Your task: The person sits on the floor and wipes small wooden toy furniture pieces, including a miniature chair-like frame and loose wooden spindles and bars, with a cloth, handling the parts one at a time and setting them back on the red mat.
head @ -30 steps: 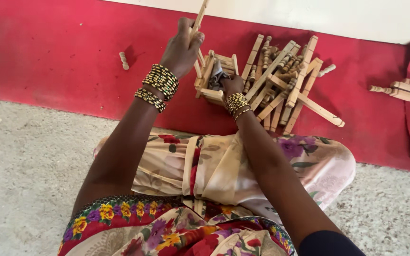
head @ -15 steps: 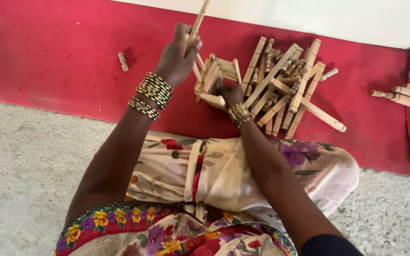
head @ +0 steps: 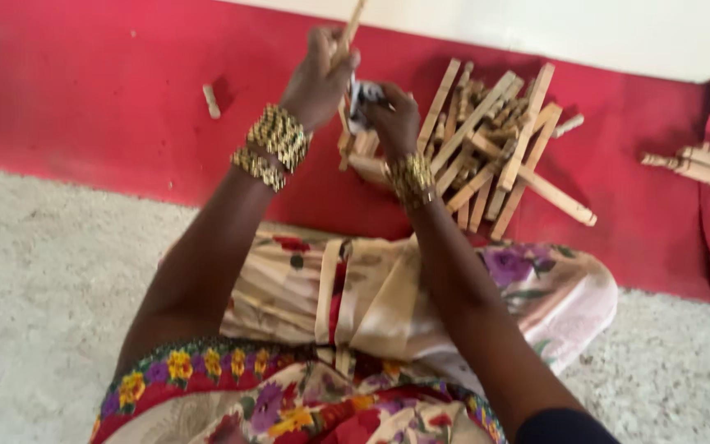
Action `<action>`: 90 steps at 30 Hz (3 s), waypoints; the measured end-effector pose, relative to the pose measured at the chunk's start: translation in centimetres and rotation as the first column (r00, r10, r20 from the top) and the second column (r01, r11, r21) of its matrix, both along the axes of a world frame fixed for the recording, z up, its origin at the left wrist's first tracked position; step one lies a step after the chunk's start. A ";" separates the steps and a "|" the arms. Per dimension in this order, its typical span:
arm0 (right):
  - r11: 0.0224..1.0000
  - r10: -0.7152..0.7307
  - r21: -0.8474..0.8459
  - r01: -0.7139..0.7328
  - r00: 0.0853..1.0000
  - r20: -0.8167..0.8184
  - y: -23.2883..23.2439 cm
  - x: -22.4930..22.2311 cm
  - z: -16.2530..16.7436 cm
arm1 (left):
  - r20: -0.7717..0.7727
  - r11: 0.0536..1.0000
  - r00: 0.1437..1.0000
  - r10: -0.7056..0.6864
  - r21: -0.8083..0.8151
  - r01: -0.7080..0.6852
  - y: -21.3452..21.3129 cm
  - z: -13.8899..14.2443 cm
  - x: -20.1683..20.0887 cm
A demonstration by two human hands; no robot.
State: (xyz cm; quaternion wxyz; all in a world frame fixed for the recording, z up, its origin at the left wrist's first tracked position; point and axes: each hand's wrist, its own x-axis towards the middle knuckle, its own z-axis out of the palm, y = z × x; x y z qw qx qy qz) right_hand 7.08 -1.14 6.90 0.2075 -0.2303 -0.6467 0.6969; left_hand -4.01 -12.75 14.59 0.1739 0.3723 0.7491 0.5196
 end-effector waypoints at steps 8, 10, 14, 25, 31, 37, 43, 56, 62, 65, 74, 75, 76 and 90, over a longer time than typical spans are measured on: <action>0.998 -0.063 -0.006 0.065 0.933 -0.354 -1.4 -3.1 1.8 | 0.089 0.989 0.996 -0.025 0.149 0.012 -0.6 -1.2 -0.6; 0.959 -0.121 0.211 0.187 0.949 -0.293 -2.3 -3.2 0.9 | 0.075 0.982 0.997 -0.014 0.188 0.000 -0.4 -1.4 -0.7; 0.629 -0.125 0.719 0.295 0.951 -0.281 -3.7 -2.2 -1.9 | 0.006 0.994 0.994 0.110 -0.006 -0.110 0.2 -1.4 -1.4; 0.954 -0.008 0.289 0.081 0.970 -0.244 0.2 -2.8 2.4 | 0.083 0.995 0.992 0.093 0.016 -0.095 0.8 -1.7 -0.9; 0.906 -0.143 0.386 0.175 0.983 -0.111 6.1 0.7 2.4 | -0.115 0.987 0.982 0.147 -0.043 -0.153 -0.4 -1.3 -0.9; 0.878 -0.178 0.462 0.125 0.981 0.072 5.4 1.5 -1.6 | -0.108 0.990 0.985 0.133 -0.025 -0.137 -0.4 -1.4 -1.4; 0.768 -0.286 0.618 0.168 0.953 0.096 4.2 1.9 -5.3 | -0.139 0.988 0.978 0.155 0.002 -0.157 -2.2 -1.5 -2.2; 0.701 0.438 0.494 -0.514 0.857 0.271 5.2 4.3 -2.9 | 0.425 0.943 0.868 0.256 0.088 -0.321 -9.3 -2.9 -5.8; 0.405 0.096 0.867 -0.290 0.957 0.275 2.0 4.1 -3.5 | 0.142 0.970 0.964 0.224 0.061 -0.234 -8.9 -6.8 -5.4; 0.357 0.088 0.914 -0.193 0.981 0.172 0.6 3.1 -4.0 | -0.323 0.973 0.934 0.152 -0.115 -0.198 -6.1 -8.1 -3.3; 0.585 0.090 0.794 -0.166 0.986 0.140 1.2 4.0 -2.9 | -0.358 0.681 0.919 -0.162 -0.715 -0.159 -1.5 -11.1 5.3; 0.655 0.076 0.737 -0.169 0.985 0.158 1.3 4.2 -2.8 | -0.415 0.655 0.891 -0.184 -0.728 -0.204 -2.4 -11.7 4.8; 0.635 0.013 0.758 -0.148 0.983 0.181 1.3 4.4 -2.8 | -0.364 0.742 0.923 -0.125 -0.652 -0.157 -3.2 -12.5 4.5; 0.498 -0.350 0.856 -0.139 0.871 0.345 0.9 6.4 -2.5 | -0.076 0.854 0.997 0.006 -0.519 -0.045 -1.1 -14.8 7.2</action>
